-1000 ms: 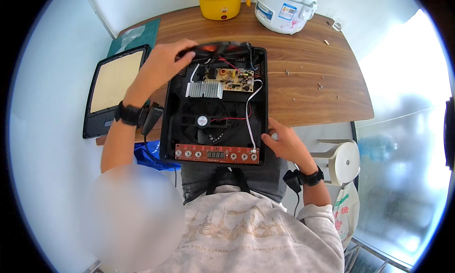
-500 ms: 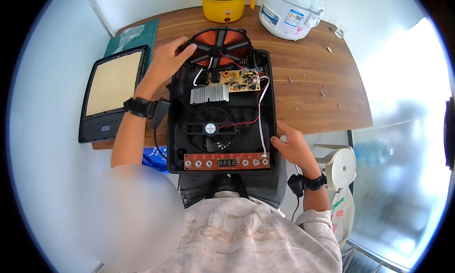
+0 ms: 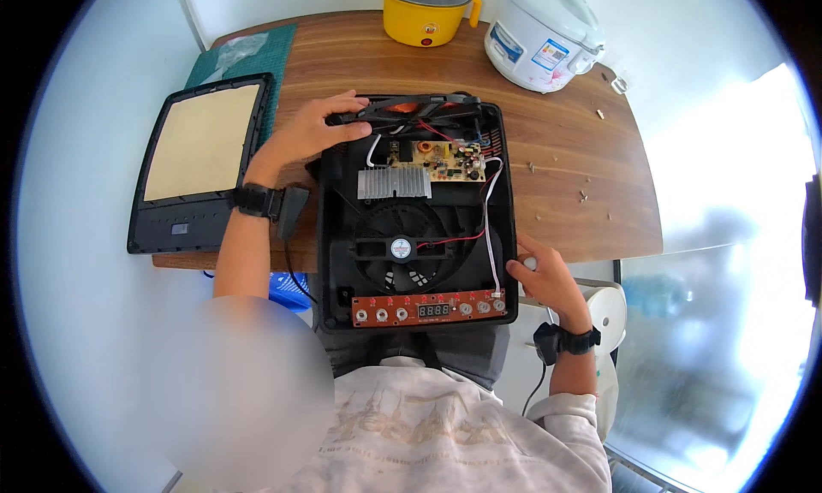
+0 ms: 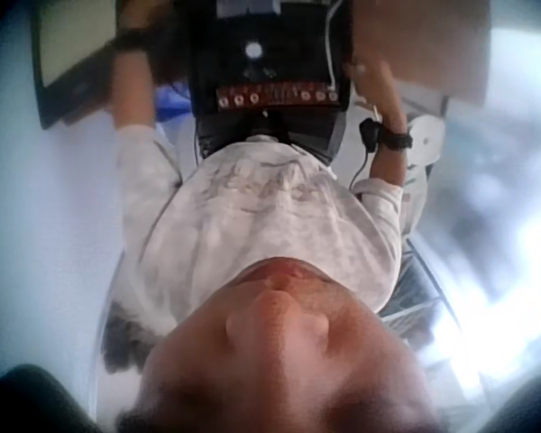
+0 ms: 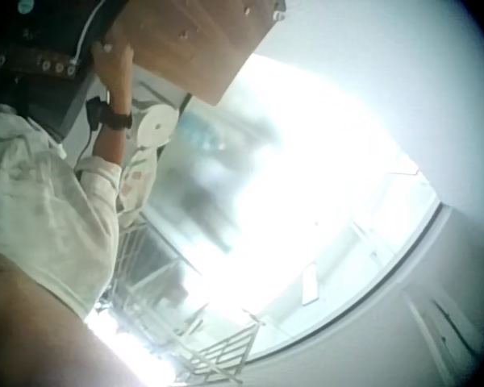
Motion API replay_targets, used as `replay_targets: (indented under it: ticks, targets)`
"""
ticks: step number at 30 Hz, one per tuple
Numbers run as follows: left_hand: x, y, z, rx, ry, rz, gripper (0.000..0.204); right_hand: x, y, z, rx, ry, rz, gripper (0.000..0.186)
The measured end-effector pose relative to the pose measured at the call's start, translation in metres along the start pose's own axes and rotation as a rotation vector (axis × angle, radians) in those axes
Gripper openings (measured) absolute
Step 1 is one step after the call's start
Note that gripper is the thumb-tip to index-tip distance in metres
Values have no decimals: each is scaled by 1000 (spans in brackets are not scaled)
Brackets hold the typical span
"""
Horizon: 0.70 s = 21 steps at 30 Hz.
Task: The person uses a screwdriver to adjust components on the internal circuit board of a disassembled electronic device. They rotate the device to access different areas and continue tightening or loosening screws on the board.
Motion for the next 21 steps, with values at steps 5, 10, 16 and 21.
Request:
replay_targets:
  ticks: [5, 10, 16, 21]
  targets:
    - [-20, 22, -32, -15, 182, 195, 60, 0, 0, 3, 19, -21, 3, 51]
    - [-39, 27, -20, -64, 100, 312, 59, 4, -4, 2, 35, -47, -35, 47]
    - [-51, 29, -39, -154, 112, 504, 52, 12, 7, 7, 254, 39, -282, 46]
    - [-49, 26, -38, -104, 136, 486, 48, 61, 44, 37, 118, 40, -391, 48]
Point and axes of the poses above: each hand's wrist, its own x-axis away from the middle knuckle, its own y-axis out of the back of the hand, z = x × y, the point moved 4 cm from there along -x, towards the middle knuckle, and after that the axes turned 14 degrees about -y, right-handed, at the moved point
